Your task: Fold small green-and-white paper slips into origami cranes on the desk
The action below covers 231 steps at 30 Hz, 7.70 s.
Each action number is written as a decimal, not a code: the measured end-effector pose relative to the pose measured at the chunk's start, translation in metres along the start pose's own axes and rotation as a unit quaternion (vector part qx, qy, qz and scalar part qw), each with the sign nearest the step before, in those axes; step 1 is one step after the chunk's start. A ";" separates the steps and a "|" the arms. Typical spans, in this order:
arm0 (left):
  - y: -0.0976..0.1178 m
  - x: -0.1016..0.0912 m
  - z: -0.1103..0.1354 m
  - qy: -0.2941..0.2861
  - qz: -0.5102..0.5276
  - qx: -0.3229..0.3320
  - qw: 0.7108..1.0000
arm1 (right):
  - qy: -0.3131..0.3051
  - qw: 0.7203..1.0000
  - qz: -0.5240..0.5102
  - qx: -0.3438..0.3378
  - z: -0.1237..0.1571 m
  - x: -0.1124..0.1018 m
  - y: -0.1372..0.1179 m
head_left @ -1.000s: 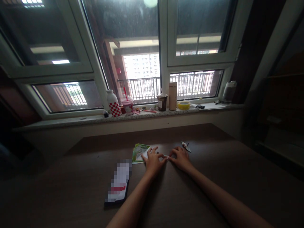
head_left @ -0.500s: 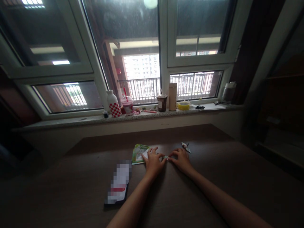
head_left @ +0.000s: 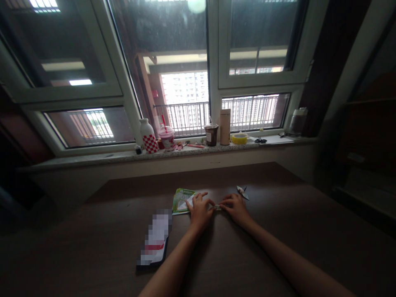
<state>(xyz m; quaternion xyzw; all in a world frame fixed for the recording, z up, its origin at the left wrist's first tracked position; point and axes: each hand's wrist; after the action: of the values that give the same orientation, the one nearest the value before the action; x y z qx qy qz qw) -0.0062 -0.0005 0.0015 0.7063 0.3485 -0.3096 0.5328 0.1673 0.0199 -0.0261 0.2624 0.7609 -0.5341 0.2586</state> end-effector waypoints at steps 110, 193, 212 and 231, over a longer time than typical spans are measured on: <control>0.005 0.006 0.000 0.026 -0.027 -0.071 0.997 | -0.007 0.994 0.087 -0.072 0.007 -0.007 -0.010; 0.011 -0.002 0.000 -0.040 -0.022 -0.054 0.998 | -0.045 0.998 0.041 -0.013 -0.004 -0.005 0.001; 0.015 0.003 -0.001 0.007 -0.057 -0.065 0.996 | -0.078 0.989 0.126 -0.002 -0.007 0.001 -0.012; 0.014 0.009 -0.002 0.009 -0.062 -0.070 0.996 | -0.063 0.990 0.110 0.059 -0.007 0.002 -0.018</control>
<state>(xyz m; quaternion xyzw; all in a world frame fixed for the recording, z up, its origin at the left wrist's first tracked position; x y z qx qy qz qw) 0.0102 0.0000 0.0020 0.6469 0.4172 -0.3106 0.5576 0.1532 0.0214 -0.0128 0.3251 0.6767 -0.5617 0.3478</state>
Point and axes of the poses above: each hand's wrist, its own z-axis away from the middle knuckle, its own x-axis out of the palm, y = z × x, and after that the axes turned 4 degrees about -y, right-handed
